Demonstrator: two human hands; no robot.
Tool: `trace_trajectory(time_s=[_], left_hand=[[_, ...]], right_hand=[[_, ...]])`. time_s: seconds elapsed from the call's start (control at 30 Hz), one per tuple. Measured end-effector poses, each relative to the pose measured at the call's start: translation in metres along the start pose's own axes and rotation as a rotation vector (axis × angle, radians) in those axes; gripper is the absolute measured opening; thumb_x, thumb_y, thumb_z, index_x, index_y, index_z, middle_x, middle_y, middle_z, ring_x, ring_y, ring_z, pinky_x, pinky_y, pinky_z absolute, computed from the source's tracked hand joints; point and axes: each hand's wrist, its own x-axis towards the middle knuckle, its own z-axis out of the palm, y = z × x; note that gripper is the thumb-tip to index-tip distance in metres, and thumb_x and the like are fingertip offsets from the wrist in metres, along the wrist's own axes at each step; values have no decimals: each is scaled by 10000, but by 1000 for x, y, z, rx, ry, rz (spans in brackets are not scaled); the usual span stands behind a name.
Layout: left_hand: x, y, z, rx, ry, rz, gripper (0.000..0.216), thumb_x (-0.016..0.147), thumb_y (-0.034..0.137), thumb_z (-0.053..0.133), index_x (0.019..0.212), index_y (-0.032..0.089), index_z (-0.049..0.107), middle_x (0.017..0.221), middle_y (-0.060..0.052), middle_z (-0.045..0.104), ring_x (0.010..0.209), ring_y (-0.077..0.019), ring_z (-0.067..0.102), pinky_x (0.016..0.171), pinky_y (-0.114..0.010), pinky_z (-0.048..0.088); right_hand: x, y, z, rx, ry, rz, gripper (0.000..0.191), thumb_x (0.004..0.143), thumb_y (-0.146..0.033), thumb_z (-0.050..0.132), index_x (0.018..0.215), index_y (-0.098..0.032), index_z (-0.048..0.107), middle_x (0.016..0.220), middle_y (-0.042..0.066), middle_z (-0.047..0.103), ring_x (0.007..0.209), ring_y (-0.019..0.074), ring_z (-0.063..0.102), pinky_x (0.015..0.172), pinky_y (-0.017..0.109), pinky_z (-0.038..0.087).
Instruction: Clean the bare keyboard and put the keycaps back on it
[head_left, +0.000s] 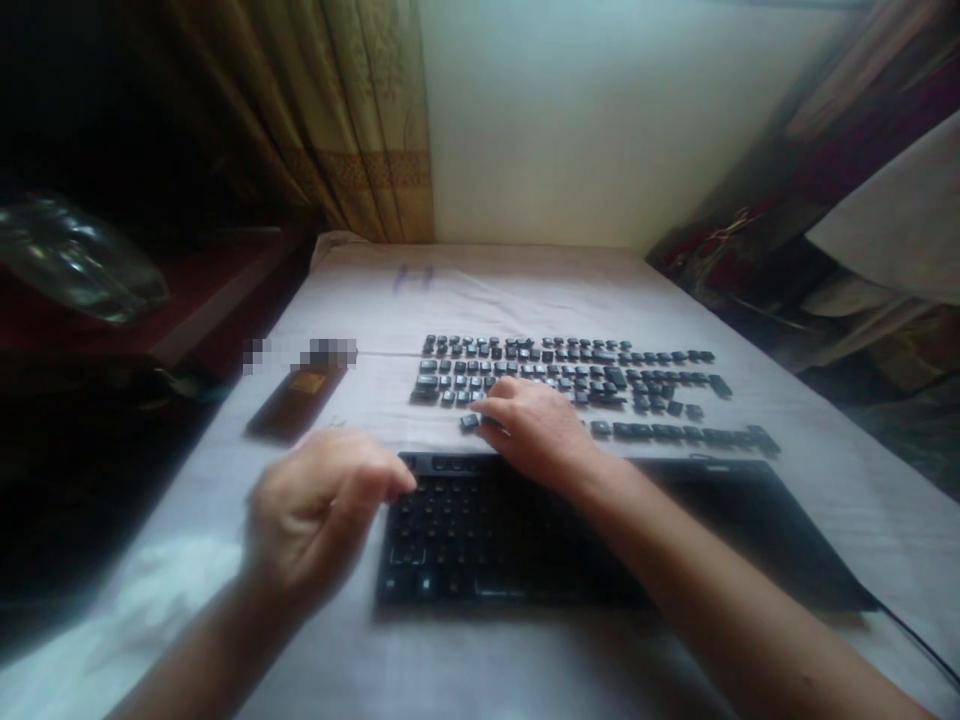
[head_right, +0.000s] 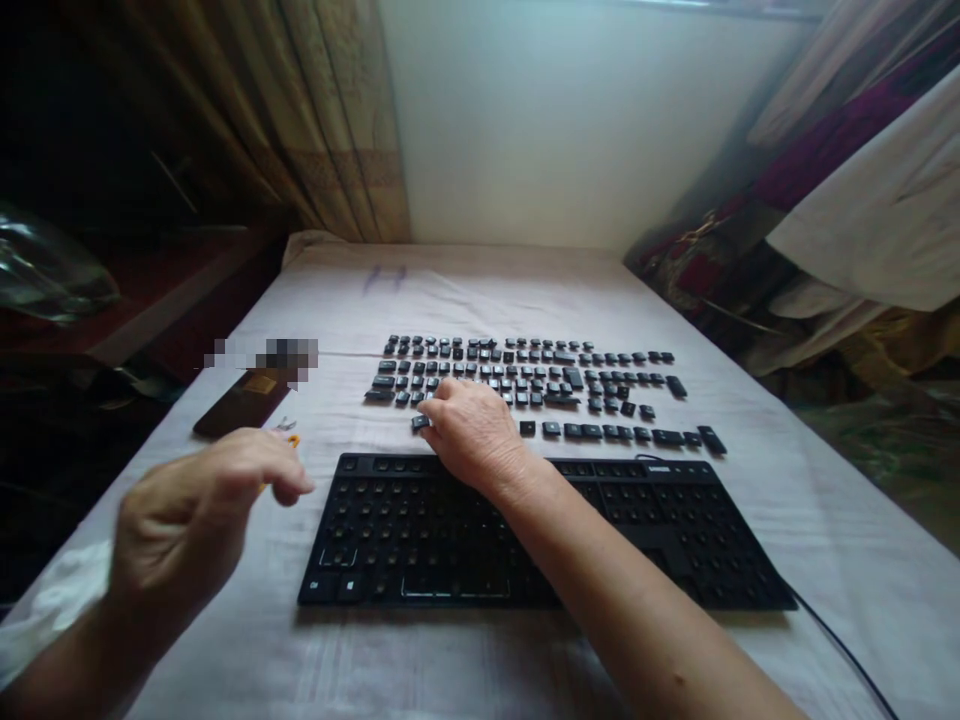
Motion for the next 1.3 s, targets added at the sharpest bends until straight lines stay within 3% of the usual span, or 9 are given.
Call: trace_trajectory(time_s=[0.13, 0.3, 0.5, 0.8, 0.9, 1.0, 1.17, 1.3], left_hand=[[0, -23, 19, 18, -28, -84, 381, 988, 323, 456, 679, 201, 643, 602, 22, 615, 590, -114, 598, 606, -269, 466], [-8, -41, 23, 37, -17, -153, 416, 988, 369, 441, 674, 194, 650, 605, 5, 625, 589, -132, 589, 622, -284, 473], [-11, -49, 26, 54, -17, -163, 386, 982, 347, 453, 691, 200, 660, 619, 16, 633, 607, -127, 600, 646, -276, 469], [-12, -55, 30, 95, -23, -170, 371, 985, 347, 438, 741, 200, 674, 678, 3, 668, 676, -140, 629, 698, -284, 477], [-14, -56, 34, 148, -36, -204, 330, 984, 401, 435, 944, 205, 698, 927, -39, 740, 928, -187, 668, 886, -340, 503], [-19, -56, 39, 167, -109, -278, 386, 978, 465, 417, 1131, 208, 662, 1145, -69, 723, 1118, -220, 643, 1003, -396, 497], [-32, -51, 42, 113, -196, -357, 414, 980, 477, 403, 1174, 209, 651, 1172, -67, 718, 1132, -215, 649, 1027, -405, 514], [-38, -48, 42, 105, -206, -368, 387, 984, 461, 412, 1165, 220, 654, 1171, -61, 716, 1131, -214, 649, 1021, -402, 522]], right_hand=[[9, 2, 3, -23, -23, -23, 160, 895, -291, 712, 1027, -242, 787, 1043, 86, 715, 932, 227, 646, 765, 308, 444], [12, 5, 10, -24, -47, -26, 99, 872, -291, 743, 939, -242, 797, 995, 81, 712, 908, 224, 631, 736, 309, 419], [12, 3, 14, -38, -53, -23, 155, 882, -286, 735, 1012, -218, 785, 1020, 98, 716, 944, 236, 644, 772, 320, 442], [13, 0, 12, -44, -47, -31, 129, 916, -251, 678, 951, -181, 780, 1045, 122, 718, 976, 255, 669, 810, 338, 487], [-4, -1, 3, 46, -2, 12, 134, 925, -239, 652, 992, -208, 764, 1064, 93, 737, 923, 235, 697, 789, 334, 512], [-34, -7, -2, 246, 58, -20, 132, 870, -204, 695, 992, -218, 744, 940, 51, 770, 845, 217, 723, 761, 324, 540], [-86, -30, 8, 446, 127, -94, 149, 843, -163, 679, 975, -220, 718, 903, 33, 784, 793, 193, 739, 747, 299, 560], [-107, -49, 20, 533, 154, -84, 165, 814, -126, 667, 951, -210, 704, 845, 20, 766, 727, 180, 720, 676, 277, 539]])
